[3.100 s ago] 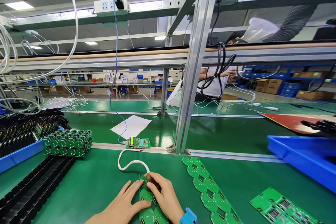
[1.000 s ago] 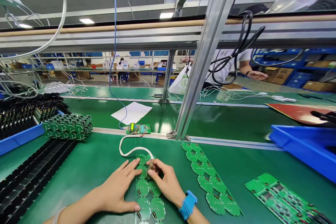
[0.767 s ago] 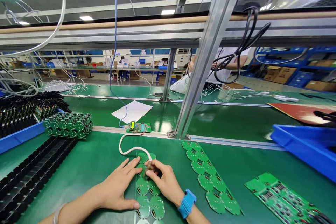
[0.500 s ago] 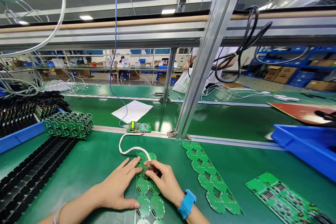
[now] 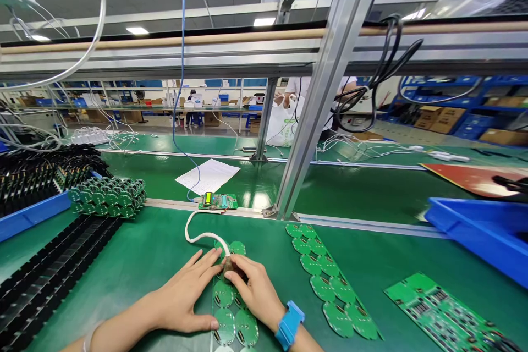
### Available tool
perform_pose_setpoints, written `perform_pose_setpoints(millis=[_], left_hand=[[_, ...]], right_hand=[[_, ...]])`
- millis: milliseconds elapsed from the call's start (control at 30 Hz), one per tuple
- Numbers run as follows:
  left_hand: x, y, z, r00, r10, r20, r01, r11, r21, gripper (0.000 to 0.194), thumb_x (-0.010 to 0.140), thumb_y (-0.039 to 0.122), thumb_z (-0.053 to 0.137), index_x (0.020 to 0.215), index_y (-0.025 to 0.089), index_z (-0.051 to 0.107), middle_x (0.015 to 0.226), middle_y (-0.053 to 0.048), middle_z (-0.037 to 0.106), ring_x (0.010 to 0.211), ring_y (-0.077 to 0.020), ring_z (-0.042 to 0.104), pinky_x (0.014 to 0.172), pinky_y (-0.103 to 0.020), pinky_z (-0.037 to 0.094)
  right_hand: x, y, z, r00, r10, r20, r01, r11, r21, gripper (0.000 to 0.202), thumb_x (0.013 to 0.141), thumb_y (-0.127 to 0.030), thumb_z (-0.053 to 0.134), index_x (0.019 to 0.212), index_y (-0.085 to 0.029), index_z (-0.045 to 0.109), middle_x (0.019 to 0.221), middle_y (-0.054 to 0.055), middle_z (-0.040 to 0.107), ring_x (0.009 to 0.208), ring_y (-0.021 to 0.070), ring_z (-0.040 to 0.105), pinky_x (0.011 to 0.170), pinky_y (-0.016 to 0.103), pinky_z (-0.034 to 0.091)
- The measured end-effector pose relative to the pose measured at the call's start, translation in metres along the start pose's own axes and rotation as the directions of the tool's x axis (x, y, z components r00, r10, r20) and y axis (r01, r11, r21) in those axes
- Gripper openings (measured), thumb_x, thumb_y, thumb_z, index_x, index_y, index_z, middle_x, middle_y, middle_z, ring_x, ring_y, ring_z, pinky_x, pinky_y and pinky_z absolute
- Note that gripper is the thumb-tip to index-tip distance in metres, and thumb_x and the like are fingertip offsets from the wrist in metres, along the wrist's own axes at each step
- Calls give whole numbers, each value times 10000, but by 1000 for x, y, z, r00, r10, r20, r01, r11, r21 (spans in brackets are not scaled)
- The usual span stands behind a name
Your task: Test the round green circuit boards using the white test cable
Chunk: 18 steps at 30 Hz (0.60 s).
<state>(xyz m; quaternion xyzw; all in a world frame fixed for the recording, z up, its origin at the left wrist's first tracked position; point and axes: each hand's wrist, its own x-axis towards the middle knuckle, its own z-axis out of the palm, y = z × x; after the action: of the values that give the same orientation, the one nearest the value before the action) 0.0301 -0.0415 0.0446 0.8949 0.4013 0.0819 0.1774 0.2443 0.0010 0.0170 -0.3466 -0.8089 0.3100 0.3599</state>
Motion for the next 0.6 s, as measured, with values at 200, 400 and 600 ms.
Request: perform_pose_setpoints(millis=[200, 400, 600], left_hand=[[0, 0, 0, 999, 38, 25, -37, 999, -18, 960, 860, 669, 520, 1514, 123, 77, 1557, -136, 62, 1437, -287, 64, 1164, -516, 53], [-2, -1, 6, 996, 87, 5, -87, 996, -31, 1188, 716, 837, 528, 1510, 175, -59, 1552, -121, -52, 1430, -335, 13, 1150, -541, -29], [-3, -1, 9, 997, 77, 2, -77, 997, -21, 1193, 720, 849, 504, 1506, 165, -76, 1551, -126, -54, 1427, -346, 22, 1150, -546, -9]], right_hand=[[-1, 1, 2, 1000, -6, -9, 6, 1000, -9, 147, 927, -298, 515, 886, -188, 604, 797, 27, 647, 713, 183, 581, 673, 265, 455], [-2, 1, 3, 1000, 0, -8, 0, 1000, 11, 152, 925, -300, 511, 925, -185, 610, 856, 46, 663, 766, 197, 602, 714, 279, 467], [-1, 2, 3, 1000, 5, -7, -4, 1000, 13, 162, 925, -312, 505, 907, -187, 606, 878, 60, 669, 785, 207, 609, 723, 288, 476]])
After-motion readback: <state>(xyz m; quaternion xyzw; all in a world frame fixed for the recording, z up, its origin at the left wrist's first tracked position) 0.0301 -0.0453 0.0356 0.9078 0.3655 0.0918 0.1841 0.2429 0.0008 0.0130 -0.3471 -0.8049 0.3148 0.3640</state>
